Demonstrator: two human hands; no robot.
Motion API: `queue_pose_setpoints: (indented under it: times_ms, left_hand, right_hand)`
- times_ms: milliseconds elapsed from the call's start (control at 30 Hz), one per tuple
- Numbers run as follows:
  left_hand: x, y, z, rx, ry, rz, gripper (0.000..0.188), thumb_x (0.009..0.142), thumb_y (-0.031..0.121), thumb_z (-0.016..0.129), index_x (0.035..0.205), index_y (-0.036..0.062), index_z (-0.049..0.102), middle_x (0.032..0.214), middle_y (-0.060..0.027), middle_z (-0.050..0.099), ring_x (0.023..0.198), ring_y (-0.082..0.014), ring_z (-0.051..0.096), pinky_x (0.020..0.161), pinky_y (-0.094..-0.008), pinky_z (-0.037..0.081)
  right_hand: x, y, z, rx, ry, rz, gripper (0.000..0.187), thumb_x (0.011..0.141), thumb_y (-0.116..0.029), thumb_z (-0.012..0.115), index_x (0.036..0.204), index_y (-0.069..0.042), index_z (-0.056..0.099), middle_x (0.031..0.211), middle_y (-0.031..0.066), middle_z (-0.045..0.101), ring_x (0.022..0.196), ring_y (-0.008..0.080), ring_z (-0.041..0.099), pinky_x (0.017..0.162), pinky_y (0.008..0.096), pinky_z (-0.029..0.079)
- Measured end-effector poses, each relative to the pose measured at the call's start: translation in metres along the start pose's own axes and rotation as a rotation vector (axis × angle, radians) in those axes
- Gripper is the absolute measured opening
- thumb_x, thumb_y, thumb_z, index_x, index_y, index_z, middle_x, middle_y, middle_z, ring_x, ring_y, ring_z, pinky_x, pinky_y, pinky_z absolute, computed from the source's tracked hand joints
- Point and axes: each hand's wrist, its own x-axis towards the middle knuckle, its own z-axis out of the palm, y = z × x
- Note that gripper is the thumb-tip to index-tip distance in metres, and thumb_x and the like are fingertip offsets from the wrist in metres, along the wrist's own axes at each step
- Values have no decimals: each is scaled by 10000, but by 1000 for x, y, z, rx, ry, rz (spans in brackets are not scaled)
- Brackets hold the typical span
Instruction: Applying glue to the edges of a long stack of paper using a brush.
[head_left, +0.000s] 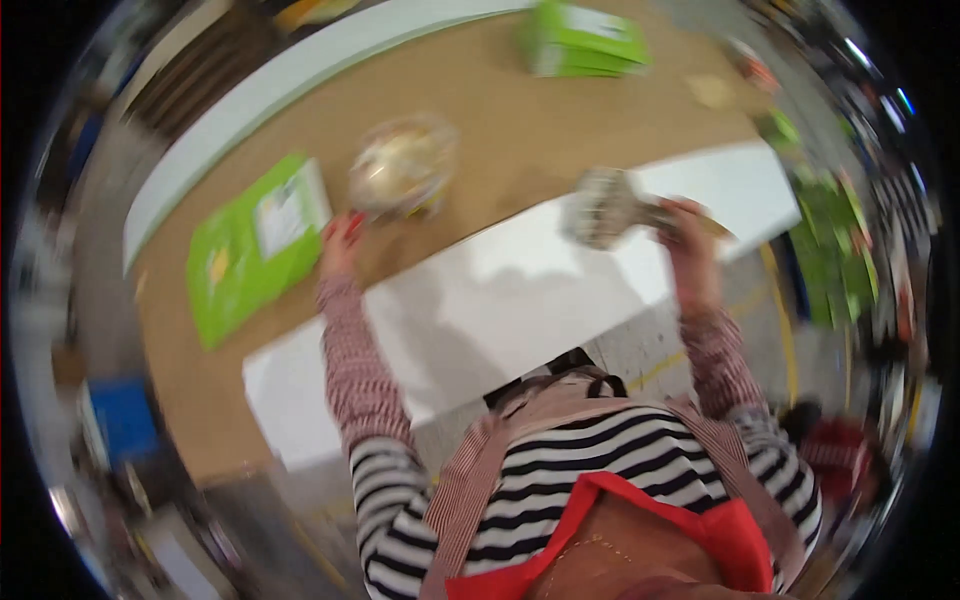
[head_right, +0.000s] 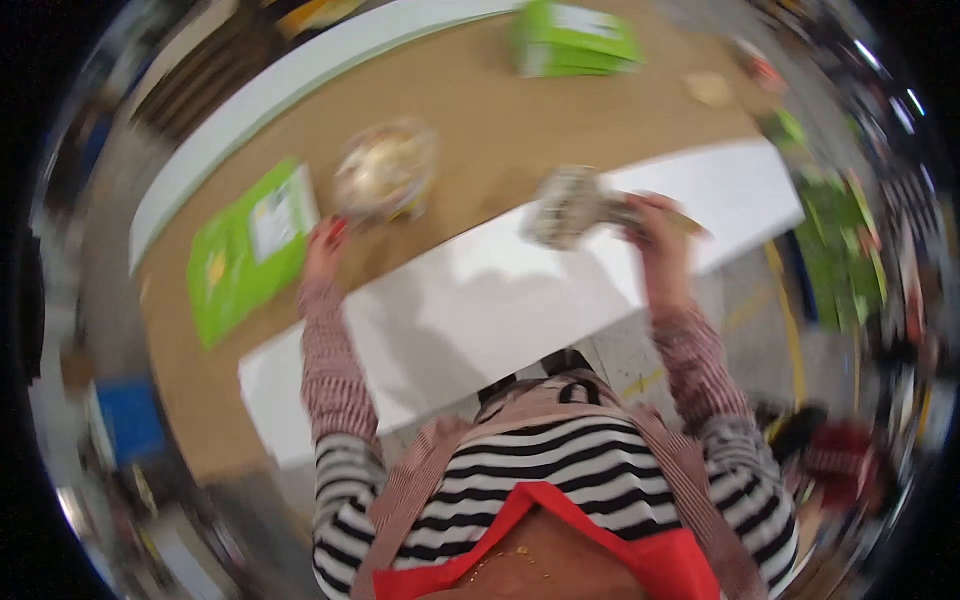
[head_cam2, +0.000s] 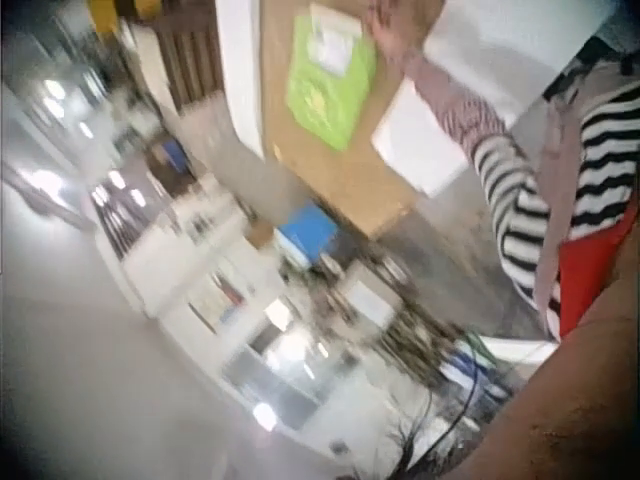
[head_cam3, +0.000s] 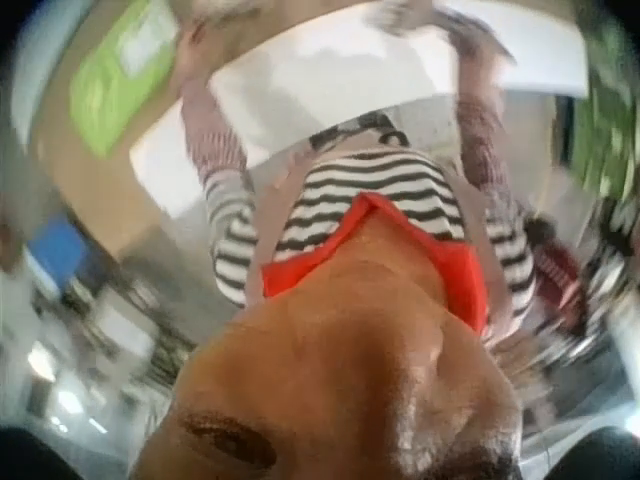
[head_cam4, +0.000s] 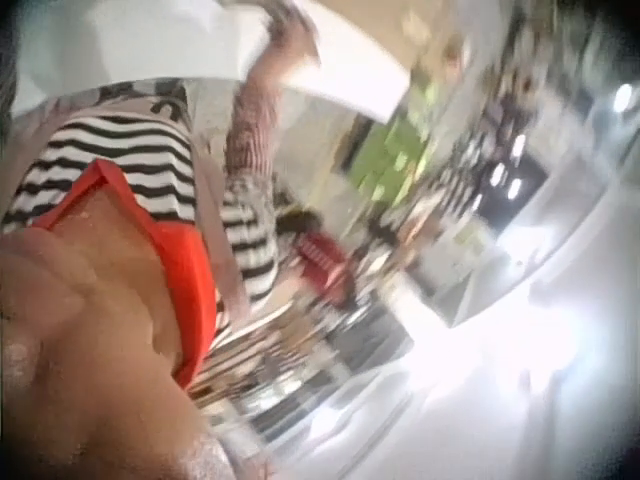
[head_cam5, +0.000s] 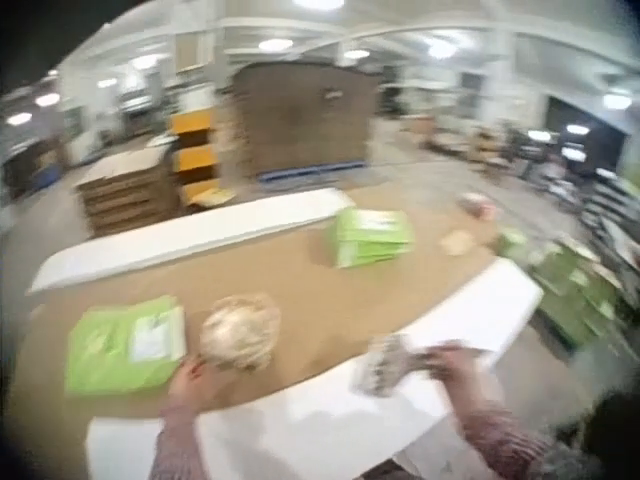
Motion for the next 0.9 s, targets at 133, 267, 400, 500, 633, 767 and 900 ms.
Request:
queue_pose_setpoints:
  times_ms: [133, 267, 400, 500, 633, 767, 900]
  left_hand:
    - [-23, 7, -29, 265, 345, 101, 430, 808, 302, 711, 1069, 10, 532, 857, -83, 595, 789, -159, 577, 626, -279, 508]
    - [-97, -23, -13, 572, 441, 642, 321, 898, 193, 591, 1125, -15, 500, 994, -105, 524, 883, -199, 523, 751, -311, 459]
    - [-208, -50, -13, 852, 453, 509, 249, 919, 154, 541, 1106, -11, 536, 1019, -99, 549, 905, -200, 525, 793, -321, 445]
    - [-285, -54, -25, 1073, 499, 506, 244, 922, 155, 532, 1099, -13, 543, 1065, -135, 561, 941, -244, 538, 844, -353, 435]
    - [-331, -70, -50, 1270, 578, 436, 294, 921, 179, 541, 1141, -17, 530, 1122, -157, 554, 1011, -288, 533, 892, -386, 420]
    - [-343, -87, -40, 1528, 460, 320, 448, 903, 199, 564, 1272, -25, 443, 1262, -198, 494, 1180, -339, 456, 987, -417, 377]
    - [-323, -96, -36, 1738, 263, 225, 528, 853, 94, 569, 1317, -53, 366, 1339, -232, 418, 1240, -355, 398, 1038, -423, 332]
  right_hand:
    - [-4, 18, 53, 340, -92, 181, 122, 887, -125, 542, 964, -37, 577, 991, 86, 645, 754, 129, 587, 698, 274, 499]
    - [-19, 15, 41, 467, -36, 298, 120, 921, -168, 525, 947, -65, 581, 1055, 125, 644, 763, 148, 606, 716, 275, 505]
    - [-12, 35, 24, 486, -16, 344, 130, 911, -152, 508, 958, -57, 584, 1008, 86, 645, 765, 134, 582, 724, 274, 506]
    - [-2, 40, 23, 456, -79, 337, 158, 923, -174, 494, 984, -63, 589, 1003, 70, 641, 781, 126, 578, 728, 265, 498]
    - [15, 38, 21, 451, -143, 314, 179, 935, -196, 482, 1003, -70, 590, 1003, 56, 637, 793, 118, 577, 726, 259, 492]
    - [16, 36, 12, 499, -225, 327, 214, 958, -235, 461, 1004, -66, 584, 1054, 71, 633, 854, 126, 586, 769, 279, 479]
    - [19, 37, -4, 518, -285, 325, 233, 959, -250, 455, 1007, -63, 585, 1054, 73, 638, 864, 126, 592, 760, 279, 480]
